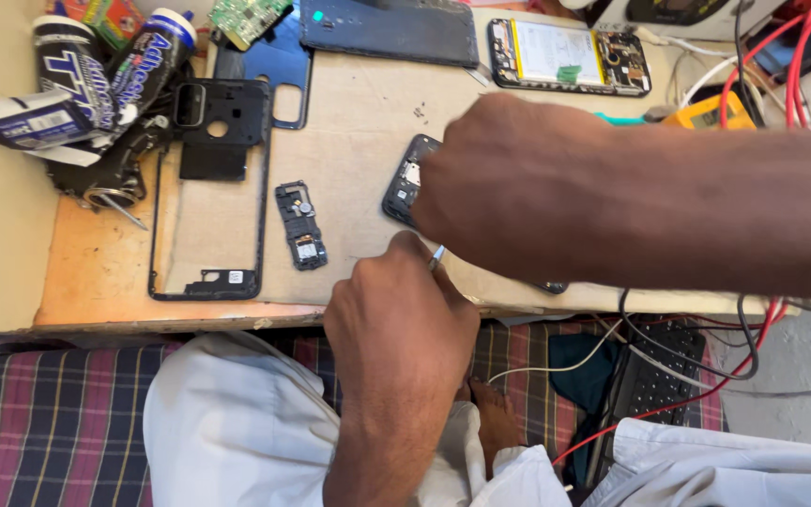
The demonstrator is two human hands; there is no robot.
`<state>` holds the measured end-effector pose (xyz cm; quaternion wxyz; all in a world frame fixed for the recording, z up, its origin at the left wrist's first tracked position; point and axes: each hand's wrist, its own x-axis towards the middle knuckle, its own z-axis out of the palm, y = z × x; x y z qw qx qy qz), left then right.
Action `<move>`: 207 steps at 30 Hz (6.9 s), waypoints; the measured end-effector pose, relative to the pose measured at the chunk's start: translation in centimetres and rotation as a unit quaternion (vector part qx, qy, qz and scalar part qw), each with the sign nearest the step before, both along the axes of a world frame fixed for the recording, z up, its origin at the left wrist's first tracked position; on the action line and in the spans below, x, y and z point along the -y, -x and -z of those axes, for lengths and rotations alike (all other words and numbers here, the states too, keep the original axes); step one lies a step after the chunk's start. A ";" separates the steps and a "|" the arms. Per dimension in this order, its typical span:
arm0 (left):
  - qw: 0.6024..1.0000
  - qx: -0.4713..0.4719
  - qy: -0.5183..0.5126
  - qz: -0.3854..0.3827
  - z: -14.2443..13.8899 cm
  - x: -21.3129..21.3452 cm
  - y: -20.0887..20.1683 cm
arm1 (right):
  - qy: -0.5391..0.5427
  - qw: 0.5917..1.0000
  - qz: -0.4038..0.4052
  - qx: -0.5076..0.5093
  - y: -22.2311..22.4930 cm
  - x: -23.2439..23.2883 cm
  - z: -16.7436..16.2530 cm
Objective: The person disassembles a smartphone using a screwdriver and tweezers, removing the back cover, unscrewing internal components, and detaching the motherboard. They then compare the device with a new screen assembly and place the phone on the table.
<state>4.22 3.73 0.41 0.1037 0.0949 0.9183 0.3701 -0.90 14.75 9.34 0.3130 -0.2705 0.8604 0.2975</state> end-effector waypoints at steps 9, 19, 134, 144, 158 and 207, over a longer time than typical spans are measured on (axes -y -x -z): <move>1.000 -0.016 0.005 0.007 -0.2 0.2 -0.2 | 0.043 0.959 0.278 -0.026 0.9 -1.3 -0.2; 1.000 0.004 0.000 0.007 -0.4 0.1 -0.1 | 0.000 0.999 0.006 -0.037 -1.0 -0.4 -0.1; 0.977 -0.084 -0.190 -0.056 6.0 -1.2 -2.4 | 0.332 0.910 0.228 -0.103 -2.0 -11.8 4.2; 0.971 -0.091 -0.214 -0.062 6.3 -1.1 -2.4 | 0.374 0.890 0.236 -0.109 -0.7 -11.1 3.7; 0.956 -0.136 -0.250 -0.065 7.0 -1.2 -2.6 | 0.542 0.755 0.284 -0.237 -5.7 -9.7 10.1; 0.954 -0.273 -0.098 0.080 4.2 1.1 0.9 | 0.653 0.662 0.281 -0.237 -5.5 -9.2 11.6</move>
